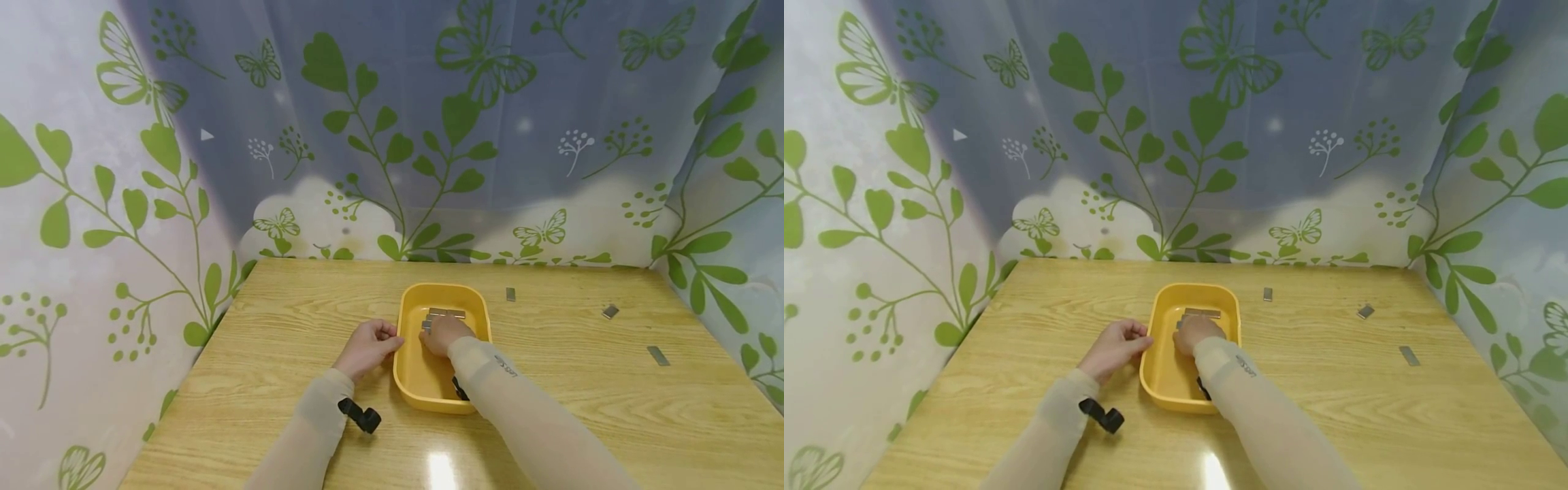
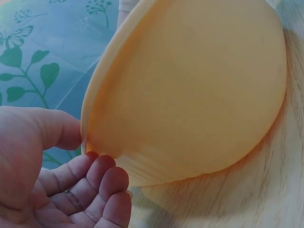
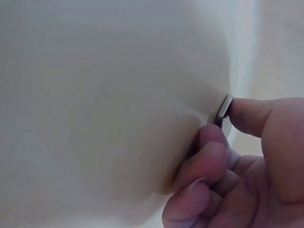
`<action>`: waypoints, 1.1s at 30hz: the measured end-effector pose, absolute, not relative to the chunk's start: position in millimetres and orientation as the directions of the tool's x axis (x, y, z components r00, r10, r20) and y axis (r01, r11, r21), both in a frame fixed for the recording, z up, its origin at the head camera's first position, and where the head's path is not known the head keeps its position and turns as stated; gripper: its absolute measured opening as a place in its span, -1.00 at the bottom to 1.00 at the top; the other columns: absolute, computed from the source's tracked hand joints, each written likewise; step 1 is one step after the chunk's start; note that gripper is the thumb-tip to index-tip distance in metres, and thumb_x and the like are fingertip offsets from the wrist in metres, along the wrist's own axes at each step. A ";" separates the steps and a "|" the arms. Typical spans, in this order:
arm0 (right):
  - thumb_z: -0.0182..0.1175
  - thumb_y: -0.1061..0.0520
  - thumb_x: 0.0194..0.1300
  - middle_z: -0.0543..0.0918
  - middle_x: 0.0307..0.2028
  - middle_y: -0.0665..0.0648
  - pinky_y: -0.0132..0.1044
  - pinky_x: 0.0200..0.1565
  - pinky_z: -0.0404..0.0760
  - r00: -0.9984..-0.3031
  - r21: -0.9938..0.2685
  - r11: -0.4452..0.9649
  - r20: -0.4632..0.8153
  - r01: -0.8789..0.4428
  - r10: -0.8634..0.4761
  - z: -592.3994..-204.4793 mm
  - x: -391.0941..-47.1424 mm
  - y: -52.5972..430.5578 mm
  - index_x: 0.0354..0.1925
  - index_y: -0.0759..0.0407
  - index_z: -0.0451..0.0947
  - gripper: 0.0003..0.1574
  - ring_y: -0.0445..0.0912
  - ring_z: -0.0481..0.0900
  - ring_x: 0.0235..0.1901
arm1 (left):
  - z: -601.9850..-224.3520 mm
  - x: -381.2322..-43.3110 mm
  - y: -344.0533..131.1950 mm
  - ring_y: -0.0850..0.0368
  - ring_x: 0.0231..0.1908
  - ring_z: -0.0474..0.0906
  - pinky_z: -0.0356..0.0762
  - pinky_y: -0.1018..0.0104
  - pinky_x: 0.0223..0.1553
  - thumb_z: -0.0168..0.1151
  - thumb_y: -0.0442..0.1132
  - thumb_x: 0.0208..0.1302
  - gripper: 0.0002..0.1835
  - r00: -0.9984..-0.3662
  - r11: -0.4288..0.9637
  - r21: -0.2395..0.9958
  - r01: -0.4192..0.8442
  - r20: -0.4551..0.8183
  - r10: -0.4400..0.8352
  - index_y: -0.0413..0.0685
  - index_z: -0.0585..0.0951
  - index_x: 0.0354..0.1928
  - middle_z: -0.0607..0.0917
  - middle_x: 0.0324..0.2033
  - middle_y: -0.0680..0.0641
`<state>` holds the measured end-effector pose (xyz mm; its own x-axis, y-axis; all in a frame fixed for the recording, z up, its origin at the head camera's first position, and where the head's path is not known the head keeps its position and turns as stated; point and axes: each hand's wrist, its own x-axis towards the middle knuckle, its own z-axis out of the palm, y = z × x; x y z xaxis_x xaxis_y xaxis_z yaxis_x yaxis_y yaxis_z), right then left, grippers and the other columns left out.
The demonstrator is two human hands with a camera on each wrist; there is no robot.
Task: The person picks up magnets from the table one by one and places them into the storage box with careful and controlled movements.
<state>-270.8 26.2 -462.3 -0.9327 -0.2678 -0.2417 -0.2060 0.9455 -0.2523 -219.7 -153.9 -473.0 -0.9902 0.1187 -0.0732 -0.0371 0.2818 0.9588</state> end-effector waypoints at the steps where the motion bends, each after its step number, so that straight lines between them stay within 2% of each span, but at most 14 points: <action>1: 0.04 -0.11 0.42 0.56 0.08 0.26 -0.13 -0.06 0.48 -0.933 -0.254 0.945 -0.242 -0.205 -0.267 -462.4 -270.8 26.3 0.06 0.30 0.54 -0.46 0.00 0.50 -0.15 | -473.0 -219.7 -153.9 0.12 -0.40 0.47 0.50 0.32 -0.38 0.30 -0.27 0.24 -0.82 -0.990 0.282 0.959 -0.036 -0.072 0.119 -0.21 0.55 -0.20 0.54 -0.38 -0.08; 8: 0.04 -0.08 0.41 0.59 -0.04 0.22 -0.16 -0.17 0.49 -0.932 -0.267 0.947 -0.260 -0.180 -0.251 -461.1 -271.3 25.7 -0.03 0.27 0.57 -0.54 -0.02 0.48 -0.30 | -473.2 -220.4 -154.1 0.12 -0.41 0.47 0.50 0.32 -0.38 0.30 -0.27 0.24 -0.82 -0.991 0.290 0.957 -0.028 -0.065 0.120 -0.21 0.55 -0.21 0.54 -0.39 -0.08; 16: 0.06 -0.08 0.40 0.59 -0.10 0.21 -0.18 -0.21 0.49 -0.934 -0.271 0.948 -0.262 -0.169 -0.241 -461.2 -271.3 25.5 -0.02 0.29 0.54 -0.53 -0.02 0.48 -0.34 | -473.0 -220.1 -154.0 0.13 -0.41 0.47 0.49 0.33 -0.38 0.30 -0.26 0.24 -0.82 -0.991 0.302 0.953 -0.025 -0.063 0.116 -0.21 0.56 -0.21 0.55 -0.39 -0.08; 22: 0.05 -0.08 0.41 0.57 0.02 0.26 -0.14 -0.11 0.49 -0.931 -0.258 0.948 -0.261 -0.186 -0.253 -461.2 -272.1 25.5 0.07 0.32 0.51 -0.47 -0.01 0.49 -0.24 | -472.5 -220.0 -154.1 0.13 -0.41 0.47 0.49 0.33 -0.38 0.30 -0.26 0.24 -0.82 -0.991 0.304 0.952 -0.031 -0.068 0.113 -0.20 0.55 -0.21 0.54 -0.39 -0.08; 29: 0.09 -0.08 0.39 0.51 0.14 0.30 -0.11 0.03 0.48 -0.929 -0.276 0.939 -0.245 -0.207 -0.277 -460.7 -271.6 27.0 0.12 0.35 0.49 -0.42 0.06 0.51 0.01 | -472.2 -219.7 -153.0 0.14 -0.42 0.47 0.49 0.34 -0.40 0.31 -0.29 0.23 -0.83 -0.992 0.295 0.955 -0.025 -0.060 0.111 -0.22 0.56 -0.22 0.54 -0.40 -0.07; 31: 0.10 -0.08 0.38 0.50 0.14 0.32 -0.10 0.04 0.47 -0.930 -0.282 0.936 -0.238 -0.209 -0.280 -460.3 -270.9 27.4 0.12 0.37 0.48 -0.41 0.07 0.50 0.04 | -472.2 -219.7 -152.9 0.14 -0.42 0.47 0.49 0.34 -0.40 0.30 -0.29 0.23 -0.83 -0.992 0.295 0.955 -0.024 -0.059 0.111 -0.22 0.56 -0.22 0.54 -0.41 -0.07; 33: 0.10 -0.09 0.37 0.52 0.12 0.32 -0.11 0.00 0.49 -0.931 -0.287 0.935 -0.237 -0.206 -0.278 -459.7 -270.2 27.4 0.10 0.39 0.48 -0.40 0.05 0.51 -0.03 | -472.0 -219.5 -152.8 0.14 -0.43 0.47 0.49 0.34 -0.40 0.30 -0.29 0.23 -0.84 -0.992 0.298 0.954 -0.026 -0.061 0.110 -0.22 0.56 -0.22 0.54 -0.41 -0.07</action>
